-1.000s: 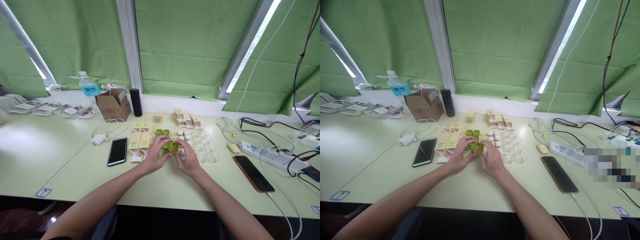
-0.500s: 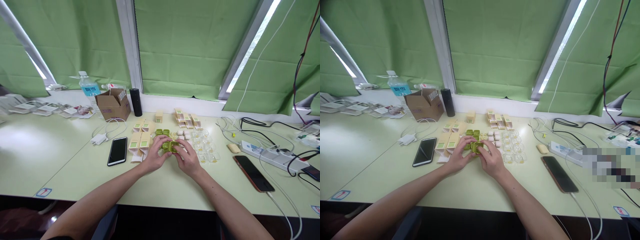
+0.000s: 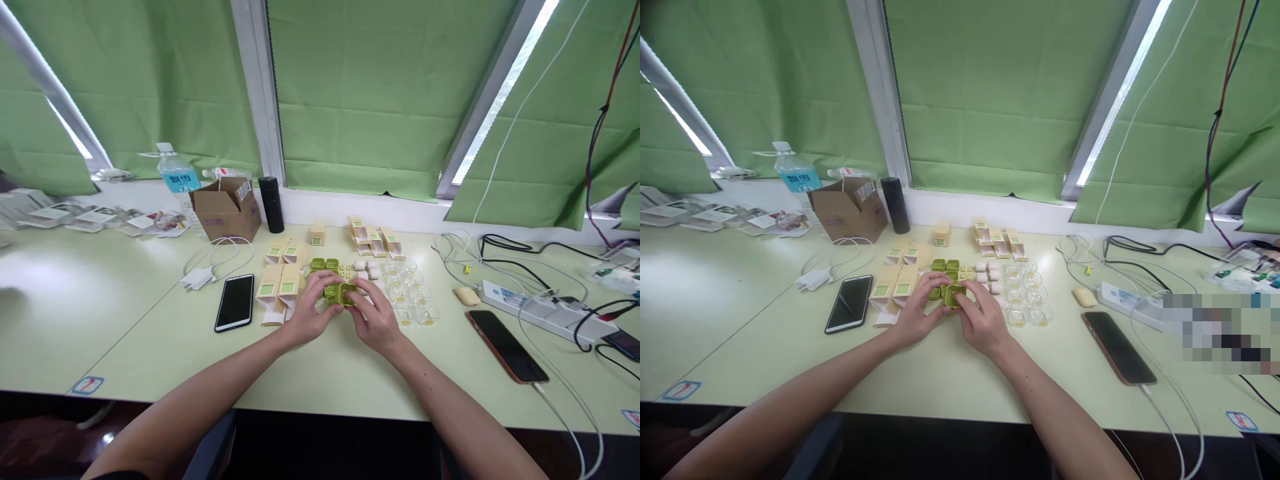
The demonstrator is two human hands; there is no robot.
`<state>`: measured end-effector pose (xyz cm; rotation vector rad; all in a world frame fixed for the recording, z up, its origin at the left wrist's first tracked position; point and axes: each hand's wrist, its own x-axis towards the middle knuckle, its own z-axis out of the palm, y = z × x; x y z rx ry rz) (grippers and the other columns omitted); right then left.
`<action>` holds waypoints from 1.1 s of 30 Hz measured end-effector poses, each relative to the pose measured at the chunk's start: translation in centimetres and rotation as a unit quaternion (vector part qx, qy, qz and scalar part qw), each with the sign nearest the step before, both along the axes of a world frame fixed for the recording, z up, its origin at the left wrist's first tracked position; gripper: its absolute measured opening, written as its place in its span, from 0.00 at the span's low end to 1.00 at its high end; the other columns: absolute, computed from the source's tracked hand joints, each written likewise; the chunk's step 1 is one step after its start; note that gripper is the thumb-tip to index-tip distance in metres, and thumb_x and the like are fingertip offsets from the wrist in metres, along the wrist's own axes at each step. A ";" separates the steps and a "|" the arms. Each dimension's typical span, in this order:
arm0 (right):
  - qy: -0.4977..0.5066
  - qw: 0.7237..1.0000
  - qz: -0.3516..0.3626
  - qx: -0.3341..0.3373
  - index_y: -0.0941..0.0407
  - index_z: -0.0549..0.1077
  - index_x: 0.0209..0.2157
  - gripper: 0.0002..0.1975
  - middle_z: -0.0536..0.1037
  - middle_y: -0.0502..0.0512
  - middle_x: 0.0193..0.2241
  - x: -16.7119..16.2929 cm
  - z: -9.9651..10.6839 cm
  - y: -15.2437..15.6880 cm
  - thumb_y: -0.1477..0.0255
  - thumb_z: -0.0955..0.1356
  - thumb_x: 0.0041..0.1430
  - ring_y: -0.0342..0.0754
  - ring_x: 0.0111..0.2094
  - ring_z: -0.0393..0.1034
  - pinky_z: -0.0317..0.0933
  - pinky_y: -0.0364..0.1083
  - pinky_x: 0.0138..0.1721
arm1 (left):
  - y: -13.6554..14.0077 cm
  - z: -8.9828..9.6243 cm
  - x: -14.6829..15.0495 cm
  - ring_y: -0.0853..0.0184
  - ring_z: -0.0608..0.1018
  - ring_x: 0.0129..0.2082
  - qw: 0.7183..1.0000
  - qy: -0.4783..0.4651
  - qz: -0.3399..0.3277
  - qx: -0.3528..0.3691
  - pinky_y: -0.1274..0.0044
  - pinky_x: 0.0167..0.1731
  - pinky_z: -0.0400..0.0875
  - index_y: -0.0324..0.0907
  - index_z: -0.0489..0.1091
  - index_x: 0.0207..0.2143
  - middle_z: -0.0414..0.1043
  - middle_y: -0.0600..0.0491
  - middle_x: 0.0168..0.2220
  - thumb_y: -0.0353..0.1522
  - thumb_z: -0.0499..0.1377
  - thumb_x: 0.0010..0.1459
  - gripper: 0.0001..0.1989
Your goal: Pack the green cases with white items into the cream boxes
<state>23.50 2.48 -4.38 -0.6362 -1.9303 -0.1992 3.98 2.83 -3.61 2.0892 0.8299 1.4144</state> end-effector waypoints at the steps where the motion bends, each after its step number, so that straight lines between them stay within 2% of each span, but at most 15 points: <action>1: 0.000 1.000 0.002 -0.002 0.52 0.73 0.56 0.19 0.76 0.67 0.52 0.0 0.0 0.0 0.78 0.65 0.66 0.60 0.54 0.74 0.76 0.60 0.49 | 0.0 0.0 0.0 0.55 0.70 0.59 1.000 -0.002 0.000 -0.001 0.61 0.59 0.67 0.48 0.70 0.55 0.67 0.45 0.55 0.36 0.64 0.64 0.18; 15: -0.016 1.000 0.011 0.005 0.54 0.70 0.57 0.20 0.73 0.68 0.52 -0.1 0.4 -0.1 0.82 0.63 0.66 0.59 0.55 0.72 0.76 0.60 0.48 | 0.1 -0.4 0.1 0.55 0.70 0.58 1.000 -0.024 0.003 -0.006 0.61 0.59 0.67 0.49 0.71 0.55 0.67 0.46 0.54 0.37 0.66 0.62 0.19; 21: 0.006 1.000 0.006 0.002 0.53 0.72 0.53 0.16 0.75 0.66 0.51 -0.1 0.3 -0.1 0.80 0.65 0.66 0.58 0.54 0.74 0.76 0.59 0.50 | 0.2 -0.4 0.1 0.55 0.69 0.58 1.000 -0.024 0.000 -0.009 0.62 0.59 0.67 0.49 0.70 0.55 0.67 0.45 0.54 0.37 0.65 0.63 0.19; 25: 0.007 1.000 0.008 0.006 0.53 0.74 0.49 0.15 0.75 0.67 0.52 -0.2 0.2 -0.1 0.82 0.65 0.65 0.58 0.54 0.74 0.76 0.58 0.48 | 0.2 -0.4 0.1 0.56 0.70 0.58 1.000 -0.029 -0.004 -0.010 0.62 0.59 0.67 0.49 0.71 0.55 0.67 0.46 0.54 0.37 0.65 0.63 0.19; 33: 0.009 1.000 0.019 0.011 0.54 0.74 0.50 0.17 0.74 0.68 0.52 -0.1 0.3 -0.1 0.84 0.65 0.63 0.58 0.54 0.73 0.75 0.57 0.47 | 0.2 -0.6 0.1 0.56 0.69 0.58 1.000 -0.030 -0.006 -0.006 0.61 0.60 0.66 0.49 0.71 0.56 0.66 0.46 0.54 0.37 0.66 0.63 0.19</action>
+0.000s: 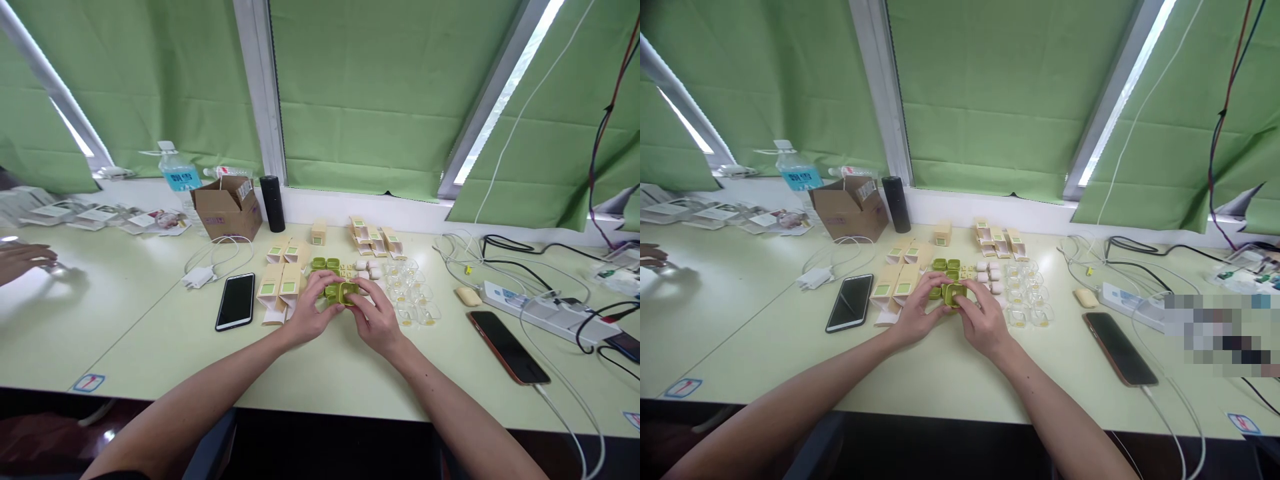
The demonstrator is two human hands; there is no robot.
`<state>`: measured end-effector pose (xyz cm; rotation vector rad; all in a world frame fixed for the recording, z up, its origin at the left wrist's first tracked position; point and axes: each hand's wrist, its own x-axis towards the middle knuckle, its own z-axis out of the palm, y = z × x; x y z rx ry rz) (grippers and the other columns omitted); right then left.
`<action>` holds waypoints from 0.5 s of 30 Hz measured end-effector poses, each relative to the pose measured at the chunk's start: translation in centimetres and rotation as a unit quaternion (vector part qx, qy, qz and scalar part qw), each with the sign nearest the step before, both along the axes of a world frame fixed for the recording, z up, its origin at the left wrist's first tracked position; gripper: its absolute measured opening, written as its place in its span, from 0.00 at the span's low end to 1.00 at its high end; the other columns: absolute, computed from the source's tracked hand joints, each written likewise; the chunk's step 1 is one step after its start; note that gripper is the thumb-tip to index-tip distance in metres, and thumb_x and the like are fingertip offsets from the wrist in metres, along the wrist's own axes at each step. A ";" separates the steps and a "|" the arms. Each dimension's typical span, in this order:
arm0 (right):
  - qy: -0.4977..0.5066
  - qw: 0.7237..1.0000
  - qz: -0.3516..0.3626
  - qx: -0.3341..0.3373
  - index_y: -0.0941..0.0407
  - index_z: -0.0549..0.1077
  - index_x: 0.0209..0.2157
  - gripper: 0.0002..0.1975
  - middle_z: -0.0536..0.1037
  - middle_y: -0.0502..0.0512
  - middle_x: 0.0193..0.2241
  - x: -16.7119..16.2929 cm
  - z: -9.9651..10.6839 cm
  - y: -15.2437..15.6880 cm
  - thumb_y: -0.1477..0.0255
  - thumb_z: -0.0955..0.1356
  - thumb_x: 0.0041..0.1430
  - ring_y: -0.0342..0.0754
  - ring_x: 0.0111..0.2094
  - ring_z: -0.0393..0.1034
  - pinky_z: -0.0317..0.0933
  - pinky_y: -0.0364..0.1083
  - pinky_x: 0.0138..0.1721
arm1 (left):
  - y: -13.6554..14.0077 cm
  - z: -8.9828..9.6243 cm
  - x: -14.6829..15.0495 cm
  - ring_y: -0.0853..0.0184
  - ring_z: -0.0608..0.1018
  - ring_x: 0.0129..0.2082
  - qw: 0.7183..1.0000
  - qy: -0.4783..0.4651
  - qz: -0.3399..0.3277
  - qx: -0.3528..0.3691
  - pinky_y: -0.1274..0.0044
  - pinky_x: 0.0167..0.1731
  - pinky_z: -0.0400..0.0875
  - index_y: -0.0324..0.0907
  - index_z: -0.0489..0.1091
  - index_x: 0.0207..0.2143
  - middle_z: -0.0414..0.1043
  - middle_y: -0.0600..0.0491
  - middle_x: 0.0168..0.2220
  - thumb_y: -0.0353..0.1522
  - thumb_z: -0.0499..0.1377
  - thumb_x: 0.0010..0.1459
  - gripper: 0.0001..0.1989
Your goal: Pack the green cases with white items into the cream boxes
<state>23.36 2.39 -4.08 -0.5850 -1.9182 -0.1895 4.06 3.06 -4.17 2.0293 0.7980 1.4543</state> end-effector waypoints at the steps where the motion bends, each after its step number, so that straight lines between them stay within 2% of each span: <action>1: 0.001 1.000 0.002 -0.002 0.54 0.74 0.50 0.18 0.74 0.68 0.52 0.0 0.0 0.0 0.84 0.65 0.63 0.58 0.54 0.73 0.75 0.57 0.47 | 0.0 0.0 0.0 0.56 0.69 0.58 1.000 0.000 0.000 0.000 0.61 0.60 0.66 0.49 0.71 0.56 0.66 0.46 0.54 0.37 0.66 0.63 0.19; 9: 0.004 1.000 0.003 -0.004 0.54 0.75 0.51 0.18 0.74 0.67 0.52 0.0 0.2 -0.1 0.84 0.65 0.63 0.58 0.54 0.73 0.75 0.57 0.48 | 0.0 0.0 0.1 0.56 0.70 0.57 1.000 -0.003 -0.004 0.000 0.62 0.57 0.67 0.49 0.70 0.56 0.67 0.46 0.53 0.35 0.66 0.63 0.19; 15: 0.000 1.000 -0.006 -0.003 0.53 0.70 0.60 0.24 0.74 0.68 0.53 0.0 -0.2 0.0 0.83 0.65 0.65 0.58 0.56 0.72 0.74 0.59 0.52 | 0.1 0.1 0.1 0.57 0.70 0.56 1.000 -0.015 -0.024 -0.004 0.66 0.55 0.68 0.49 0.70 0.56 0.69 0.46 0.53 0.34 0.65 0.63 0.20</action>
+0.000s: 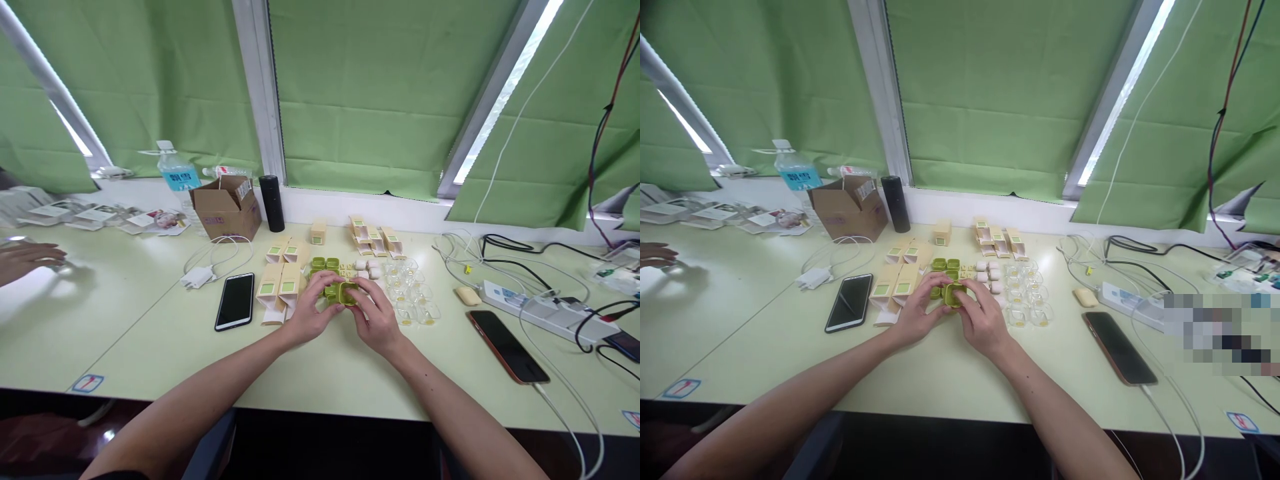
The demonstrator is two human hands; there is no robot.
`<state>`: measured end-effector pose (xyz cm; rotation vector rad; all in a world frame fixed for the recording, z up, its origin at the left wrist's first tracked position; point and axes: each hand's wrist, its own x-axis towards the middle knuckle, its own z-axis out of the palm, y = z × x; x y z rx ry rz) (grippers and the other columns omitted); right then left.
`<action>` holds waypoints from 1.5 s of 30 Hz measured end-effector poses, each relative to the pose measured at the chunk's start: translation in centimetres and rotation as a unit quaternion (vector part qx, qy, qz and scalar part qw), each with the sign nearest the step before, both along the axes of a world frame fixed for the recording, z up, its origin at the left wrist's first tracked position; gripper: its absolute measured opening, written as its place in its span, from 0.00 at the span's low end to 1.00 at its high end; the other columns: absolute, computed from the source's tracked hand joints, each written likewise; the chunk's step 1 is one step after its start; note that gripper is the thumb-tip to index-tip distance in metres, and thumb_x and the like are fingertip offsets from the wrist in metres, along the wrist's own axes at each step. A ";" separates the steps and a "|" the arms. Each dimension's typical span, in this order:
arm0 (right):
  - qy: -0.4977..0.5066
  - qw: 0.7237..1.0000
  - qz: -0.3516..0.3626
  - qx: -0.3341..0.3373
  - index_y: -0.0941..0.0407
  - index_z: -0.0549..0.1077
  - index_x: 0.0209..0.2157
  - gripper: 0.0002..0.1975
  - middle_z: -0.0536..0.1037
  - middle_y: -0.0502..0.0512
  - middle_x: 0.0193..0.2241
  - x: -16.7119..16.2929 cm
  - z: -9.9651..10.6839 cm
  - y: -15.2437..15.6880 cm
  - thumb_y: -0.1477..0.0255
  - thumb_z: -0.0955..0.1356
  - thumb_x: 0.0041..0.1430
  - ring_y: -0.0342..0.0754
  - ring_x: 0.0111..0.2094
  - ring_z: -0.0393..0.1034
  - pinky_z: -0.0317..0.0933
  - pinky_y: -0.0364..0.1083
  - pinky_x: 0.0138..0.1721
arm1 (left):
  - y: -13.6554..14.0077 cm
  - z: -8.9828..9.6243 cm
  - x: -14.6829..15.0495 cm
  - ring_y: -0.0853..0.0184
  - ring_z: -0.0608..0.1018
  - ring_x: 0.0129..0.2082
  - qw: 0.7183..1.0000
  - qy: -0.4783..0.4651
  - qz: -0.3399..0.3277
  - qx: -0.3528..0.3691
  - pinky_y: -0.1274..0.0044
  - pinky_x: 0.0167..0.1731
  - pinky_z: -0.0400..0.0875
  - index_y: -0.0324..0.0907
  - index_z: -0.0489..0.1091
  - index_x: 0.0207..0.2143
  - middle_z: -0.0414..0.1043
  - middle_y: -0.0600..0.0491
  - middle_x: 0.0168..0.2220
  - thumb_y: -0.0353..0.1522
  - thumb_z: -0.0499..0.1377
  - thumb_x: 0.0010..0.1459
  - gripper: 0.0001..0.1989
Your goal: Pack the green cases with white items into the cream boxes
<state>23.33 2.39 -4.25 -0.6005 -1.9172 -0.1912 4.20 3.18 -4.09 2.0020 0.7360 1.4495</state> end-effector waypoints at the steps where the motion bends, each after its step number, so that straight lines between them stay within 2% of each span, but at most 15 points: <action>1: 0.000 1.000 0.002 0.000 0.53 0.70 0.60 0.24 0.74 0.68 0.53 0.0 0.0 0.0 0.83 0.65 0.65 0.58 0.56 0.72 0.75 0.59 0.52 | 0.0 0.0 0.0 0.57 0.70 0.56 1.000 -0.003 -0.002 -0.002 0.66 0.55 0.68 0.49 0.70 0.56 0.69 0.46 0.53 0.34 0.66 0.62 0.20; 4: 0.001 1.000 0.008 0.000 0.53 0.71 0.61 0.24 0.74 0.68 0.54 0.0 -0.1 0.0 0.82 0.65 0.65 0.59 0.56 0.72 0.75 0.59 0.51 | 0.1 -0.1 0.1 0.58 0.71 0.56 0.999 -0.023 -0.019 -0.016 0.67 0.55 0.67 0.49 0.71 0.56 0.70 0.47 0.53 0.35 0.66 0.62 0.20; 7: 0.006 1.000 0.008 0.002 0.52 0.71 0.60 0.24 0.74 0.67 0.54 0.0 0.1 0.0 0.82 0.65 0.66 0.59 0.56 0.73 0.76 0.59 0.50 | 0.0 -0.1 0.1 0.58 0.72 0.56 0.992 -0.072 -0.079 -0.067 0.67 0.57 0.66 0.47 0.70 0.56 0.70 0.46 0.54 0.37 0.65 0.63 0.20; 11: 0.002 1.000 0.009 0.007 0.53 0.71 0.60 0.23 0.76 0.67 0.53 0.0 0.5 -0.1 0.81 0.66 0.66 0.58 0.55 0.74 0.76 0.58 0.50 | -0.1 0.2 0.2 0.59 0.75 0.55 0.961 -0.149 -0.163 -0.169 0.70 0.53 0.70 0.46 0.69 0.56 0.72 0.45 0.54 0.42 0.62 0.66 0.19; 14: -0.003 1.000 0.004 0.008 0.53 0.68 0.62 0.23 0.78 0.66 0.51 -0.1 0.6 -0.2 0.79 0.67 0.66 0.58 0.54 0.75 0.76 0.59 0.52 | -0.1 0.4 0.2 0.62 0.78 0.48 0.931 -0.181 -0.206 -0.242 0.73 0.46 0.73 0.46 0.68 0.57 0.75 0.46 0.51 0.43 0.64 0.64 0.22; 17: 0.005 1.000 0.009 0.000 0.52 0.65 0.63 0.25 0.79 0.63 0.52 -0.1 0.8 -0.3 0.76 0.68 0.66 0.58 0.55 0.76 0.74 0.61 0.54 | 0.0 0.5 0.3 0.64 0.79 0.43 0.905 -0.200 -0.230 -0.295 0.74 0.44 0.72 0.45 0.68 0.56 0.77 0.46 0.47 0.42 0.67 0.61 0.24; 21: 0.002 1.000 -0.013 -0.011 0.53 0.64 0.63 0.28 0.78 0.64 0.54 0.7 1.7 -0.1 0.75 0.70 0.63 0.60 0.57 0.73 0.71 0.63 0.55 | 0.2 0.6 0.2 0.65 0.80 0.43 0.896 -0.246 -0.196 -0.314 0.76 0.44 0.72 0.44 0.70 0.54 0.77 0.49 0.44 0.42 0.71 0.57 0.25; 25: -0.041 0.991 -0.116 -0.049 0.55 0.74 0.48 0.14 0.81 0.60 0.44 2.8 3.0 0.7 0.77 0.68 0.61 0.60 0.50 0.72 0.69 0.59 0.50 | 0.9 0.3 0.0 0.65 0.80 0.44 0.896 -0.285 -0.140 -0.310 0.74 0.46 0.73 0.44 0.71 0.52 0.77 0.50 0.44 0.41 0.72 0.56 0.24; 27: -0.093 0.976 -0.171 -0.097 0.55 0.76 0.42 0.09 0.82 0.58 0.40 3.8 3.5 1.0 0.78 0.68 0.59 0.59 0.47 0.70 0.66 0.57 0.46 | 1.3 0.1 -0.1 0.64 0.81 0.44 0.894 -0.305 -0.125 -0.303 0.71 0.48 0.75 0.44 0.70 0.51 0.78 0.51 0.44 0.41 0.72 0.56 0.24; 30: -0.186 0.942 -0.224 -0.168 0.54 0.78 0.38 0.09 0.82 0.57 0.38 4.7 3.8 1.2 0.79 0.70 0.56 0.59 0.46 0.68 0.61 0.55 0.46 | 1.8 0.0 -0.1 0.64 0.81 0.43 0.895 -0.326 -0.108 -0.286 0.67 0.50 0.76 0.44 0.70 0.50 0.78 0.52 0.43 0.42 0.71 0.56 0.23; 34: -0.284 0.906 -0.233 -0.210 0.54 0.79 0.39 0.11 0.81 0.59 0.40 4.3 3.3 0.9 0.75 0.74 0.52 0.60 0.46 0.67 0.58 0.56 0.47 | 2.0 -0.1 0.0 0.64 0.82 0.43 0.902 -0.322 -0.088 -0.273 0.65 0.50 0.77 0.44 0.70 0.50 0.78 0.50 0.44 0.44 0.69 0.58 0.22; 39: -0.358 0.876 -0.252 -0.200 0.57 0.80 0.39 0.12 0.79 0.64 0.40 3.4 2.2 1.0 0.76 0.75 0.50 0.61 0.46 0.66 0.56 0.55 0.44 | 2.0 -0.3 0.0 0.64 0.82 0.43 0.904 -0.319 -0.086 -0.273 0.65 0.50 0.76 0.44 0.70 0.50 0.79 0.49 0.45 0.44 0.69 0.58 0.23; 43: -0.377 0.867 -0.262 -0.193 0.59 0.79 0.40 0.12 0.78 0.65 0.40 3.3 1.8 1.3 0.79 0.72 0.52 0.60 0.45 0.66 0.55 0.54 0.42 | 2.0 -0.4 0.0 0.65 0.81 0.42 0.906 -0.315 -0.081 -0.272 0.66 0.49 0.76 0.44 0.70 0.50 0.78 0.49 0.46 0.44 0.70 0.58 0.22; 45: -0.369 0.872 -0.253 -0.198 0.59 0.79 0.39 0.12 0.78 0.64 0.40 3.3 2.0 1.3 0.81 0.72 0.52 0.59 0.46 0.67 0.57 0.54 0.42 | 1.9 -0.3 0.0 0.65 0.81 0.41 0.910 -0.308 -0.074 -0.269 0.68 0.47 0.76 0.44 0.70 0.50 0.78 0.49 0.45 0.44 0.69 0.59 0.22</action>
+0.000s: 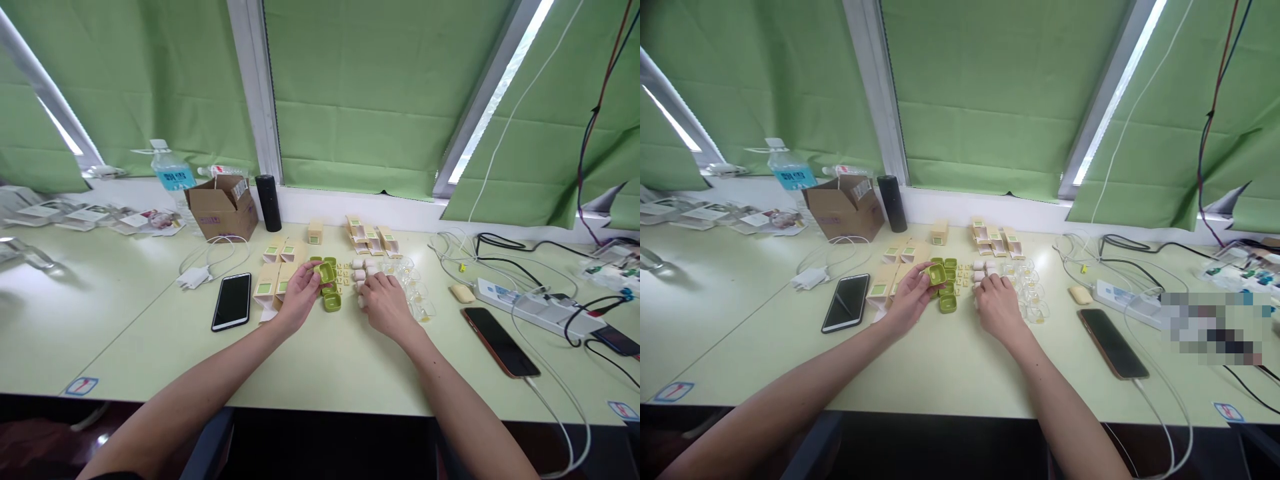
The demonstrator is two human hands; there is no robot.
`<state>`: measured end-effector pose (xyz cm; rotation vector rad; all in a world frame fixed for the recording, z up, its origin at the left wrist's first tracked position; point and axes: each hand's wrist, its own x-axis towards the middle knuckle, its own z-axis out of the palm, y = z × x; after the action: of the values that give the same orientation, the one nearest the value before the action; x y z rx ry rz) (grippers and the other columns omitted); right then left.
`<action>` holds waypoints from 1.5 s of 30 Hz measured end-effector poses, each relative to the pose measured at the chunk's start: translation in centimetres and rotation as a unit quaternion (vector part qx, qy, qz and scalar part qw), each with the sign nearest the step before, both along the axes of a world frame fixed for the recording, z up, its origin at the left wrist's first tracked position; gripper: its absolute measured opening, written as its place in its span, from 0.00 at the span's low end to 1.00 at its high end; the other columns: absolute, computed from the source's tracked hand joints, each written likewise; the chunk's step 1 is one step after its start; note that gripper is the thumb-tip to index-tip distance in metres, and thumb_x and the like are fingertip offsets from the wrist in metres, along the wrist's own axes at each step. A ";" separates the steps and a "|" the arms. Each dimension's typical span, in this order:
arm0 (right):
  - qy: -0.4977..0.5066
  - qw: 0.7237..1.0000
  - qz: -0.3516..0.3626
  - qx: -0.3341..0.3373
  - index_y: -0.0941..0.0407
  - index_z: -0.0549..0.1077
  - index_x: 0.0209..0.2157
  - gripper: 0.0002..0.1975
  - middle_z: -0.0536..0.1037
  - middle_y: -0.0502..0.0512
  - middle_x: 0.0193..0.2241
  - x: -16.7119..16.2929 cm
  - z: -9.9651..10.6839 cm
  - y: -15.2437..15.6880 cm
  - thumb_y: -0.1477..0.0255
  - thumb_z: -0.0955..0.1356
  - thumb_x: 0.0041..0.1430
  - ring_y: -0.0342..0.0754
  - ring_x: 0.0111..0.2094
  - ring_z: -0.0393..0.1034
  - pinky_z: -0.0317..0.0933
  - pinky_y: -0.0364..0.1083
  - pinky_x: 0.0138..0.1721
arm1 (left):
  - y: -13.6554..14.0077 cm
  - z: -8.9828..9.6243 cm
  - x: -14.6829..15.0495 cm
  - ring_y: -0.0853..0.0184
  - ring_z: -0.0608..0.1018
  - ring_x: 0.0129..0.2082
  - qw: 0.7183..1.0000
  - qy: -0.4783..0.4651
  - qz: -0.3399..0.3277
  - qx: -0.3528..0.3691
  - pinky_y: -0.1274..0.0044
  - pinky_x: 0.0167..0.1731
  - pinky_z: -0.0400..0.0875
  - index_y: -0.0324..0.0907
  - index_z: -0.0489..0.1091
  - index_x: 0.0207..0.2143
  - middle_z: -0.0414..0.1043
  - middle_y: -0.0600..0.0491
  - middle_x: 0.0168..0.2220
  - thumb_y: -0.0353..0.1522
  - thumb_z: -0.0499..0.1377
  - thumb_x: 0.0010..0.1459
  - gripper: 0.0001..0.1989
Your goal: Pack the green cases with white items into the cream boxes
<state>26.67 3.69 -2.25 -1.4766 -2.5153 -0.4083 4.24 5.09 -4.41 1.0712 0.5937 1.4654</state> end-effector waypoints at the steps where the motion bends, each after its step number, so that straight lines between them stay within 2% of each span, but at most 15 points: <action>1: 0.019 1.000 0.004 -0.002 0.58 0.79 0.39 0.12 0.78 0.64 0.40 0.0 0.1 0.0 0.81 0.71 0.52 0.59 0.46 0.68 0.58 0.54 0.42 | 0.0 0.0 0.0 0.66 0.81 0.41 1.000 0.007 0.005 0.002 0.69 0.46 0.77 0.44 0.70 0.50 0.78 0.50 0.44 0.44 0.69 0.59 0.22; 3: 0.094 0.995 0.016 -0.004 0.57 0.78 0.41 0.12 0.79 0.62 0.43 -0.1 0.5 -0.2 0.80 0.71 0.53 0.59 0.46 0.69 0.61 0.54 0.43 | -0.2 0.1 0.0 0.67 0.80 0.41 0.999 0.025 0.019 0.008 0.71 0.45 0.76 0.44 0.70 0.51 0.77 0.50 0.44 0.45 0.68 0.60 0.22; 5: 0.226 0.973 0.037 -0.009 0.55 0.78 0.43 0.11 0.79 0.60 0.46 -0.3 0.7 -0.3 0.76 0.71 0.57 0.58 0.47 0.71 0.65 0.54 0.44 | -0.3 0.2 0.1 0.67 0.78 0.41 0.998 0.045 0.035 0.015 0.73 0.44 0.77 0.44 0.70 0.51 0.75 0.51 0.44 0.45 0.68 0.60 0.23; 7: 0.385 0.920 0.057 -0.039 0.53 0.77 0.45 0.11 0.80 0.59 0.47 -0.7 0.7 -0.4 0.69 0.71 0.61 0.54 0.45 0.74 0.68 0.53 0.43 | -0.4 0.3 0.1 0.67 0.78 0.41 0.996 0.065 0.052 0.027 0.73 0.43 0.77 0.45 0.70 0.52 0.74 0.50 0.45 0.46 0.68 0.60 0.23; 9: 0.521 0.846 0.063 -0.089 0.53 0.77 0.45 0.13 0.81 0.57 0.46 -1.3 0.5 -0.5 0.63 0.71 0.62 0.51 0.40 0.76 0.71 0.51 0.41 | -0.5 0.3 0.1 0.67 0.77 0.42 0.993 0.090 0.061 0.044 0.74 0.42 0.77 0.44 0.71 0.52 0.73 0.49 0.46 0.46 0.67 0.60 0.23; 12: 0.637 0.753 0.061 -0.156 0.54 0.78 0.44 0.19 0.83 0.57 0.41 -2.0 0.0 -0.4 0.56 0.75 0.57 0.50 0.37 0.77 0.73 0.51 0.41 | -0.6 0.4 0.1 0.64 0.77 0.44 0.988 0.118 0.061 0.077 0.73 0.43 0.77 0.43 0.71 0.50 0.73 0.47 0.48 0.47 0.68 0.59 0.23; 14: 0.672 0.716 0.065 -0.177 0.54 0.79 0.43 0.22 0.83 0.57 0.38 -2.2 -0.4 -0.2 0.53 0.76 0.54 0.50 0.36 0.78 0.74 0.51 0.41 | -0.7 0.3 0.2 0.63 0.77 0.45 0.986 0.127 0.053 0.092 0.72 0.45 0.75 0.42 0.72 0.49 0.74 0.46 0.47 0.47 0.68 0.59 0.24; 16: 0.688 0.697 0.067 -0.188 0.55 0.79 0.42 0.23 0.83 0.57 0.36 -2.4 -0.7 -0.1 0.52 0.77 0.51 0.50 0.34 0.77 0.74 0.51 0.40 | -0.8 0.2 0.2 0.63 0.77 0.44 0.985 0.132 0.042 0.099 0.72 0.44 0.75 0.42 0.72 0.50 0.75 0.47 0.45 0.48 0.67 0.59 0.24; 21: 0.685 0.689 0.083 -0.222 0.54 0.80 0.42 0.23 0.83 0.54 0.33 -2.7 -0.8 -0.3 0.53 0.78 0.51 0.49 0.31 0.77 0.75 0.51 0.39 | -1.2 0.2 0.4 0.64 0.77 0.42 0.980 0.159 0.016 0.120 0.74 0.41 0.74 0.43 0.72 0.51 0.74 0.46 0.47 0.48 0.67 0.59 0.25; 26: 0.676 0.694 0.094 -0.229 0.55 0.81 0.40 0.21 0.83 0.55 0.32 -3.0 -0.8 -0.7 0.53 0.77 0.52 0.48 0.31 0.76 0.74 0.50 0.37 | -1.3 0.3 0.4 0.62 0.77 0.44 0.974 0.179 0.014 0.137 0.72 0.43 0.76 0.43 0.72 0.49 0.71 0.44 0.51 0.49 0.67 0.58 0.24; 34: 0.671 0.694 0.093 -0.243 0.55 0.81 0.39 0.22 0.83 0.55 0.31 -3.2 -1.0 -0.6 0.51 0.77 0.52 0.47 0.28 0.75 0.73 0.49 0.35 | -1.5 0.2 0.3 0.62 0.77 0.45 0.969 0.198 0.018 0.146 0.71 0.45 0.75 0.43 0.73 0.49 0.71 0.44 0.51 0.50 0.68 0.57 0.25; 39: 0.684 0.680 0.092 -0.249 0.55 0.82 0.38 0.22 0.82 0.53 0.29 -3.3 -1.0 -0.7 0.51 0.77 0.50 0.47 0.27 0.74 0.73 0.48 0.34 | -1.7 0.4 0.3 0.61 0.77 0.44 0.968 0.214 0.019 0.131 0.70 0.46 0.75 0.43 0.73 0.49 0.74 0.45 0.49 0.48 0.68 0.57 0.24; 45: 0.666 0.694 0.098 -0.254 0.55 0.82 0.38 0.22 0.82 0.54 0.29 -3.3 -0.8 -0.8 0.51 0.76 0.53 0.47 0.27 0.73 0.72 0.48 0.33 | -1.8 0.4 0.1 0.62 0.78 0.43 0.954 0.261 0.039 0.141 0.69 0.47 0.74 0.44 0.74 0.49 0.76 0.46 0.47 0.45 0.68 0.59 0.21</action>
<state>23.32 2.90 -3.09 -0.9111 -1.4578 1.1086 4.39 3.29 -4.05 1.7038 0.8163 1.3588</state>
